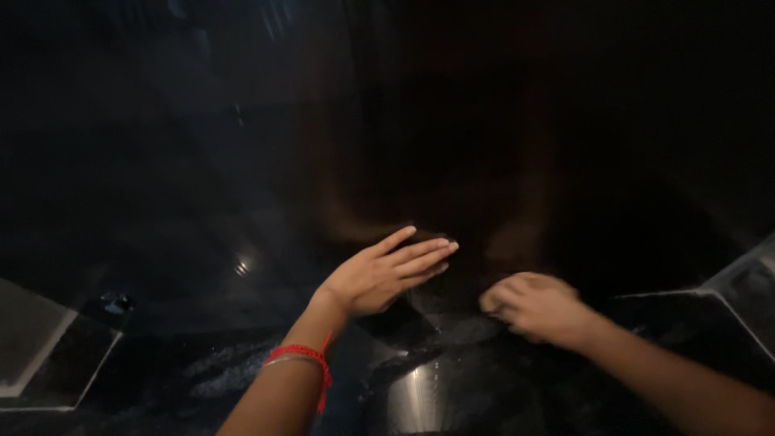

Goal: The person wipes a dark-colored door with a cloth using their right hand while their left hand rests on the surface. They move the cloth in circular and vertical motions across the door's surface, covering multiple areas.

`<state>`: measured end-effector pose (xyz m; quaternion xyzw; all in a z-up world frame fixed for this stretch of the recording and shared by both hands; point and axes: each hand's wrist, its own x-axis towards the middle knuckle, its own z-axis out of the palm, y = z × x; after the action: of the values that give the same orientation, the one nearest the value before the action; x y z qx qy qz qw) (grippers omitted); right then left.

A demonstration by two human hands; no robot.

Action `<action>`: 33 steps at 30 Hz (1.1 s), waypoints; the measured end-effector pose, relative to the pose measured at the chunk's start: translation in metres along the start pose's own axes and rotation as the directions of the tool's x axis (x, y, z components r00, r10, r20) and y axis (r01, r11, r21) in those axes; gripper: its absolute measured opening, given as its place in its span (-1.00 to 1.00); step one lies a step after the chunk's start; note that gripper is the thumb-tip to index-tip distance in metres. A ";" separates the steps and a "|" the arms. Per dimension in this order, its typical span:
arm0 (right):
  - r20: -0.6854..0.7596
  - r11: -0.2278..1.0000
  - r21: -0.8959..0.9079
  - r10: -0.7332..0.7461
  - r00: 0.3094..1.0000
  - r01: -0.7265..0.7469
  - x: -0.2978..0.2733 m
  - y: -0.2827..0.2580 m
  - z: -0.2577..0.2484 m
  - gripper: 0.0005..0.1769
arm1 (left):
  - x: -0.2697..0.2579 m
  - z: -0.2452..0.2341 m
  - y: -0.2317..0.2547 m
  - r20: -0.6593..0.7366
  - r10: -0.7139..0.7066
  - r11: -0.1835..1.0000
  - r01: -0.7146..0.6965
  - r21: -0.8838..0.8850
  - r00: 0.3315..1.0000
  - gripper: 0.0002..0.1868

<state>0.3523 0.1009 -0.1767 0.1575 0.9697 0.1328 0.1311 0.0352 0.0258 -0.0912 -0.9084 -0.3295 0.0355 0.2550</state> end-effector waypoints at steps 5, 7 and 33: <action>0.413 0.967 -0.178 0.241 0.878 -0.182 -0.080 0.049 0.047 -0.83 | -0.006 0.000 0.000 0.010 -0.033 0.999 0.033 -0.036 0.999 -0.32; 0.461 0.943 -0.303 0.270 0.845 -0.137 -0.093 0.060 0.056 -0.77 | -0.007 0.001 -0.001 -0.022 -0.026 0.999 0.026 -0.025 0.999 -0.30; -0.545 0.716 0.422 0.691 0.475 -0.557 -0.032 0.014 -0.079 -0.74 | 0.001 -0.047 -0.019 -0.332 -0.333 0.924 0.375 0.071 0.883 -0.28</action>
<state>0.3617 0.0856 -0.0919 0.4533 0.8298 0.1272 -0.2996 0.0355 0.0180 -0.0408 -0.8076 -0.4422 -0.1347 0.3662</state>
